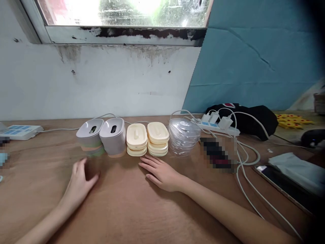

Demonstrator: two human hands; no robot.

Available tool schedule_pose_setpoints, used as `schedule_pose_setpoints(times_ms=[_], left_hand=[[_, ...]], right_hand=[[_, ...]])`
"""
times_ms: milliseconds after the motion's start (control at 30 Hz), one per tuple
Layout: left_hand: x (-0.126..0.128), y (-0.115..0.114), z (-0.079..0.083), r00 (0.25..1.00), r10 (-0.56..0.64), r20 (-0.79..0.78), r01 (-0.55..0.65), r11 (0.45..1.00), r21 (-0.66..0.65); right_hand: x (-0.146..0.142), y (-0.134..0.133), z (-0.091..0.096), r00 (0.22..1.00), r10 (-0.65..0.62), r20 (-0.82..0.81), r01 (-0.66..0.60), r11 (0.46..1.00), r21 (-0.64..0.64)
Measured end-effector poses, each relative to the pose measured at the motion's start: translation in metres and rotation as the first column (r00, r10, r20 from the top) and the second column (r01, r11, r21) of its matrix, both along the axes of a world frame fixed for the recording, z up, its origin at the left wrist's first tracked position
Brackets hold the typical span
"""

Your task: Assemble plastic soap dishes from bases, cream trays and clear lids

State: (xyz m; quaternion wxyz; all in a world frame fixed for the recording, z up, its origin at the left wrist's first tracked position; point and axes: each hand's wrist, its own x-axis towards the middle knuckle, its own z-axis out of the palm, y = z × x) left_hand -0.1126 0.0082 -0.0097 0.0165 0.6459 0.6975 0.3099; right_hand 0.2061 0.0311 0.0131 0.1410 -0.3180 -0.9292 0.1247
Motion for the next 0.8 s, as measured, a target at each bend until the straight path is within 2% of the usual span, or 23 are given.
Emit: schedule_pose_setpoints(times_ms=[33, 100, 167, 267, 367, 433, 533, 600, 733, 800], left_hand=[[0.007, -0.01, -0.004, 0.987, -0.153, -0.039, 0.154, 0.988, 0.021], [0.024, -0.022, -0.009, 0.892, -0.442, -0.096, 0.443, 0.897, -0.01], [0.041, -0.019, -0.007, 0.829, -0.542, -0.133, 0.544, 0.839, -0.025], [0.059, 0.006, 0.001, 0.852, -0.492, -0.177, 0.495, 0.868, -0.029], [0.063, 0.03, 0.005, 0.891, -0.401, -0.213, 0.406, 0.914, -0.022], [0.063, 0.037, 0.004, 0.901, -0.367, -0.233, 0.377, 0.926, -0.001], [0.062, 0.035, 0.003, 0.901, -0.347, -0.261, 0.362, 0.932, 0.011], [0.065, 0.031, 0.003, 0.881, -0.388, -0.271, 0.403, 0.915, -0.001], [0.078, 0.029, 0.006, 0.781, -0.564, -0.268, 0.575, 0.817, -0.043], [0.088, 0.031, 0.009, 0.761, -0.587, -0.277, 0.597, 0.8, -0.058]], right_hand=[[0.001, -0.002, 0.0, 1.0, -0.016, -0.008, 0.016, 1.0, 0.002], [0.002, -0.003, -0.001, 0.999, -0.047, -0.027, 0.047, 0.999, 0.004], [0.0, 0.0, -0.002, 0.995, -0.086, -0.046, 0.086, 0.996, 0.006], [-0.006, 0.008, -0.004, 0.991, -0.122, -0.059, 0.123, 0.992, 0.015], [-0.009, 0.011, -0.005, 0.991, -0.117, -0.065, 0.119, 0.992, 0.038], [-0.008, 0.01, -0.005, 0.991, -0.104, -0.08, 0.109, 0.992, 0.058], [0.005, 0.006, -0.002, 0.988, -0.104, -0.117, 0.116, 0.988, 0.099], [0.021, 0.004, -0.002, 0.98, -0.142, -0.138, 0.159, 0.98, 0.12], [0.054, 0.005, -0.003, 0.941, -0.299, -0.158, 0.32, 0.937, 0.137], [0.062, 0.008, -0.003, 0.931, -0.332, -0.151, 0.352, 0.925, 0.141]])
